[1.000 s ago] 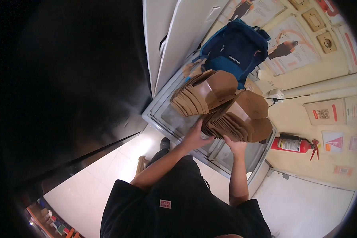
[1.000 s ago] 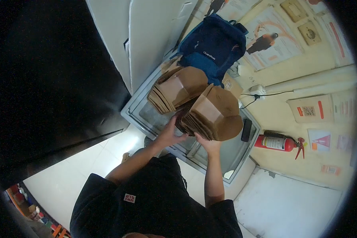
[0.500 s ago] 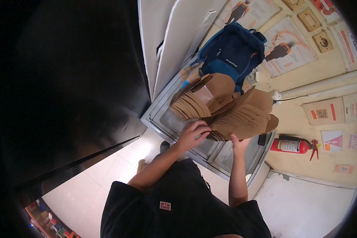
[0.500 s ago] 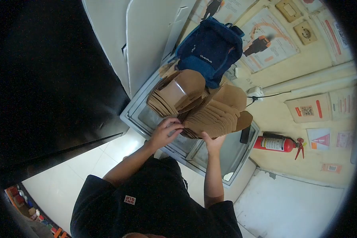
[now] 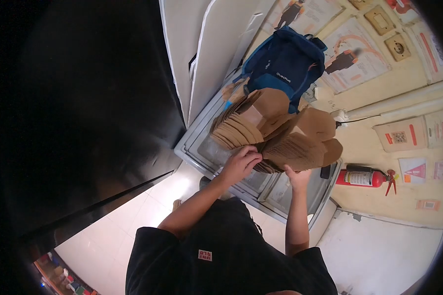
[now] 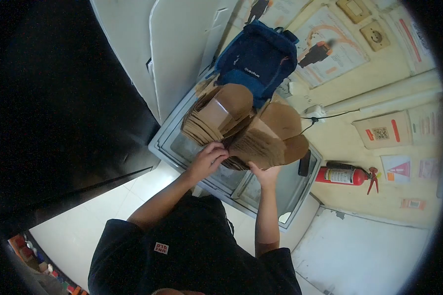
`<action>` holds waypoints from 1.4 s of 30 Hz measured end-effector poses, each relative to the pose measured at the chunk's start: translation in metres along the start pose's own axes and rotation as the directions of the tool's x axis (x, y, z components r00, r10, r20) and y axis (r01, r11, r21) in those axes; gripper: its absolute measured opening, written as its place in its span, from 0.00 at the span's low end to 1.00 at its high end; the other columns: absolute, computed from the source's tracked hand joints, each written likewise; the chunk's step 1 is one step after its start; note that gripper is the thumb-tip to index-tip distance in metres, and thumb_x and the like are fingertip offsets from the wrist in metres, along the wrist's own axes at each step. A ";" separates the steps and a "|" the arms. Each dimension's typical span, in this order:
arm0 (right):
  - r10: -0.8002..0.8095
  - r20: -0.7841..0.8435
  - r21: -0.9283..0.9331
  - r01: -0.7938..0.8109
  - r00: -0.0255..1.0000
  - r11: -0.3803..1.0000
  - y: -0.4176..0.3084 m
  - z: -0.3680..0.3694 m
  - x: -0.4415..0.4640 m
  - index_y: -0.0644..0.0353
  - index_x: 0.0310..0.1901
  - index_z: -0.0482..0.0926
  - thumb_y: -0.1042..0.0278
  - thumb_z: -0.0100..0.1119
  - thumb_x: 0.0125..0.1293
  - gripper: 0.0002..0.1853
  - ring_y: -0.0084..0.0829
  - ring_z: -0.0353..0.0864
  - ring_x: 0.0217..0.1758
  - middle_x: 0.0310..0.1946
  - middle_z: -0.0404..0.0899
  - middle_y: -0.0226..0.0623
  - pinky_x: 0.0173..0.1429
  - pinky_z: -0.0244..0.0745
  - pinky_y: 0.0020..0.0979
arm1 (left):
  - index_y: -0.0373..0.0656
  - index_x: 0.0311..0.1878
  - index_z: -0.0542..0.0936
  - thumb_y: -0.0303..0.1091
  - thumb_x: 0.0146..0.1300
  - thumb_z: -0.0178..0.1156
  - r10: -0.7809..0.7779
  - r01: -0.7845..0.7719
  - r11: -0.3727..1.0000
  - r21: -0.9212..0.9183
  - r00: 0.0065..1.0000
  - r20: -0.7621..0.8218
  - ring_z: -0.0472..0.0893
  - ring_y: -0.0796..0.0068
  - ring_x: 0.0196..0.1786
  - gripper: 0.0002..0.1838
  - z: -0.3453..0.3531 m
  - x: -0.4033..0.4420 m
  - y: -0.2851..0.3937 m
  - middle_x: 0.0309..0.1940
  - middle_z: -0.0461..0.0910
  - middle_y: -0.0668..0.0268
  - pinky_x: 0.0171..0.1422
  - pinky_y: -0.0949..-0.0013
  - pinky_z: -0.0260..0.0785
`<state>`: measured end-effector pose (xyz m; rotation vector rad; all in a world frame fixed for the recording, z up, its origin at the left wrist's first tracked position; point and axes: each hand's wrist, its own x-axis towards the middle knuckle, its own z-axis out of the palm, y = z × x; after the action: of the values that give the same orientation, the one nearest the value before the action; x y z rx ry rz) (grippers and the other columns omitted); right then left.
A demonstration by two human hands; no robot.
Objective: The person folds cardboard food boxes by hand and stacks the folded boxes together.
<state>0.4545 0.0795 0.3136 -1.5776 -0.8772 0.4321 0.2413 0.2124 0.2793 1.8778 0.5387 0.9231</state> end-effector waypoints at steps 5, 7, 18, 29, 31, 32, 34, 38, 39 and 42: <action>-0.054 0.058 -0.066 0.058 0.997 0.996 0.018 -0.009 -0.001 0.69 0.67 0.68 0.61 0.86 0.45 0.48 0.39 0.79 0.63 0.59 0.78 0.45 0.68 0.74 0.40 | 0.40 0.49 0.82 0.29 0.71 0.64 -0.052 0.052 0.998 -0.023 0.998 0.028 0.82 0.53 0.54 0.07 0.002 -0.007 0.000 0.54 0.75 0.56 0.60 0.57 0.75; -0.010 0.043 -0.031 0.011 0.999 0.999 0.020 -0.008 0.000 0.68 0.67 0.69 0.62 0.85 0.46 0.47 0.39 0.78 0.63 0.59 0.78 0.44 0.68 0.74 0.40 | 0.38 0.49 0.81 0.28 0.71 0.63 -0.071 0.074 0.994 -0.083 0.997 0.044 0.81 0.53 0.56 0.08 0.001 -0.009 0.001 0.55 0.74 0.55 0.62 0.57 0.74; 0.148 0.352 -0.316 -0.032 0.924 0.948 -0.010 -0.008 0.001 0.69 0.61 0.79 0.70 0.80 0.51 0.34 0.32 0.85 0.59 0.57 0.86 0.42 0.64 0.80 0.36 | 0.37 0.55 0.77 0.27 0.69 0.65 -0.015 0.031 0.989 -0.146 0.994 0.108 0.77 0.52 0.62 0.14 0.005 -0.014 -0.012 0.60 0.71 0.52 0.67 0.56 0.70; 0.224 0.344 0.111 -0.276 0.912 0.955 0.011 -0.024 -0.005 0.71 0.57 0.80 0.68 0.86 0.47 0.36 0.33 0.86 0.55 0.52 0.87 0.42 0.61 0.81 0.37 | 0.35 0.83 0.43 0.52 0.57 0.79 -0.004 0.043 0.950 -0.309 0.992 0.125 0.53 0.45 0.83 0.66 0.019 0.033 0.031 0.81 0.51 0.41 0.85 0.50 0.48; 0.220 0.336 0.067 -0.257 0.916 0.964 0.015 -0.024 -0.004 0.70 0.57 0.80 0.68 0.86 0.47 0.35 0.34 0.85 0.55 0.51 0.86 0.41 0.61 0.81 0.38 | 0.34 0.83 0.45 0.53 0.58 0.77 0.008 0.039 0.944 -0.327 0.990 0.141 0.53 0.46 0.84 0.64 0.018 0.043 0.033 0.81 0.52 0.43 0.85 0.51 0.47; 0.195 0.346 0.026 -0.217 0.918 0.976 0.016 -0.026 -0.003 0.69 0.57 0.79 0.68 0.86 0.47 0.35 0.34 0.85 0.55 0.51 0.86 0.41 0.61 0.81 0.38 | 0.33 0.83 0.46 0.53 0.59 0.76 0.000 0.046 0.961 -0.272 0.986 0.165 0.53 0.47 0.84 0.62 0.021 0.043 0.026 0.81 0.53 0.44 0.85 0.52 0.46; 0.190 0.350 -0.066 -0.178 0.917 0.982 0.014 -0.026 -0.001 0.69 0.58 0.79 0.67 0.85 0.50 0.34 0.34 0.85 0.54 0.52 0.86 0.40 0.61 0.81 0.37 | 0.33 0.83 0.49 0.51 0.64 0.72 -0.014 0.056 0.966 -0.253 0.986 0.167 0.54 0.49 0.84 0.57 0.030 0.035 0.007 0.81 0.54 0.46 0.86 0.53 0.46; 0.319 0.356 -0.166 -0.277 0.878 0.946 -0.003 -0.017 0.002 0.67 0.61 0.76 0.63 0.85 0.50 0.38 0.34 0.83 0.57 0.57 0.82 0.41 0.63 0.79 0.36 | 0.35 0.83 0.51 0.38 0.72 0.63 -0.045 0.075 0.937 -0.340 0.995 0.094 0.54 0.50 0.84 0.44 0.042 0.007 -0.014 0.80 0.57 0.47 0.86 0.56 0.43; 0.365 0.372 -0.164 -0.326 0.854 0.931 -0.007 -0.010 -0.001 0.66 0.62 0.75 0.63 0.86 0.49 0.40 0.35 0.82 0.59 0.60 0.81 0.42 0.65 0.78 0.37 | 0.35 0.83 0.52 0.33 0.74 0.61 -0.060 0.083 0.936 -0.343 0.995 0.078 0.54 0.50 0.84 0.41 0.040 0.001 -0.016 0.80 0.58 0.46 0.86 0.56 0.42; 0.286 0.371 -0.122 -0.260 0.883 0.958 0.000 0.004 -0.010 0.66 0.64 0.73 0.63 0.86 0.48 0.43 0.34 0.80 0.62 0.61 0.79 0.41 0.67 0.76 0.37 | 0.36 0.83 0.51 0.32 0.77 0.56 -0.105 0.147 0.878 -0.456 0.988 0.116 0.52 0.53 0.85 0.38 0.049 -0.017 -0.046 0.82 0.55 0.48 0.87 0.58 0.41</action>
<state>0.4451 0.0753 0.3111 -1.7175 -0.9737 0.9504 0.2700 0.1951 0.2187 1.4231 0.3425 0.7947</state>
